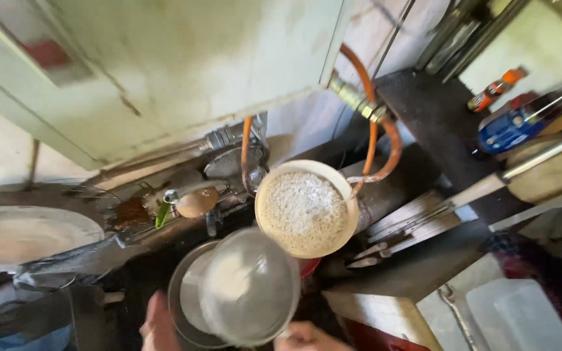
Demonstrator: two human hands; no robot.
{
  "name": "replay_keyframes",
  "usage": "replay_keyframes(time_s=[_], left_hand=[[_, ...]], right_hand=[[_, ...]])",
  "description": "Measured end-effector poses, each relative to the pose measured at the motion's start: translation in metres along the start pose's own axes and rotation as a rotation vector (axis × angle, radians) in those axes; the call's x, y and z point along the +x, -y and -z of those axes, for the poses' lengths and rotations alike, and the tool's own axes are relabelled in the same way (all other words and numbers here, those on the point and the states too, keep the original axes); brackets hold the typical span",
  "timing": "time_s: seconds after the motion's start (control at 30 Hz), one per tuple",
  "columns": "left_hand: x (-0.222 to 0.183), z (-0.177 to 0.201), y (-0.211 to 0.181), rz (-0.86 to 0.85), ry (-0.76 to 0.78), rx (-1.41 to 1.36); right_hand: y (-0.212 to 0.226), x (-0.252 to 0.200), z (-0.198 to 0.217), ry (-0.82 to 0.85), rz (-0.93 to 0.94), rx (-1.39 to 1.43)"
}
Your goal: Scooping soaked rice into a mechanical grinder and then transferring the processed rice milk into a bucket using a scoop and strainer.
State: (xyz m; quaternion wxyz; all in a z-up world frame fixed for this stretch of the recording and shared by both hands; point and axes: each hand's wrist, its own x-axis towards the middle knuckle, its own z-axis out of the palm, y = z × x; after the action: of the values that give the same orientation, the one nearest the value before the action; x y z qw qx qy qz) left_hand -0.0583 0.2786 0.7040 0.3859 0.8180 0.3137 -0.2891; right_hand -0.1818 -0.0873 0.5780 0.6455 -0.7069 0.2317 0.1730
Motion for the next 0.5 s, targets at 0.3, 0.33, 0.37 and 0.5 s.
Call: replay_keyframes(time_s=[0.3, 0.33, 0.37, 0.5], left_hand=[[0.043, -0.108, -0.193, -0.778, 0.786, -0.760], [0.067, -0.129, -0.208, -0.665, 0.861, -0.659], [0.091, -0.151, -0.223, -0.551, 0.933, -0.557], [0.093, -0.170, -0.279, -0.323, 0.972, -0.517]], right_hand=[[0.049, -0.005, 0.017, -0.286, 0.206, -0.451], [0.057, 0.002, 0.023, -0.329, 0.161, -0.502], [0.064, 0.011, 0.029, -0.372, 0.117, -0.553], [-0.002, 0.052, 0.059, -0.560, 0.261, -0.763]])
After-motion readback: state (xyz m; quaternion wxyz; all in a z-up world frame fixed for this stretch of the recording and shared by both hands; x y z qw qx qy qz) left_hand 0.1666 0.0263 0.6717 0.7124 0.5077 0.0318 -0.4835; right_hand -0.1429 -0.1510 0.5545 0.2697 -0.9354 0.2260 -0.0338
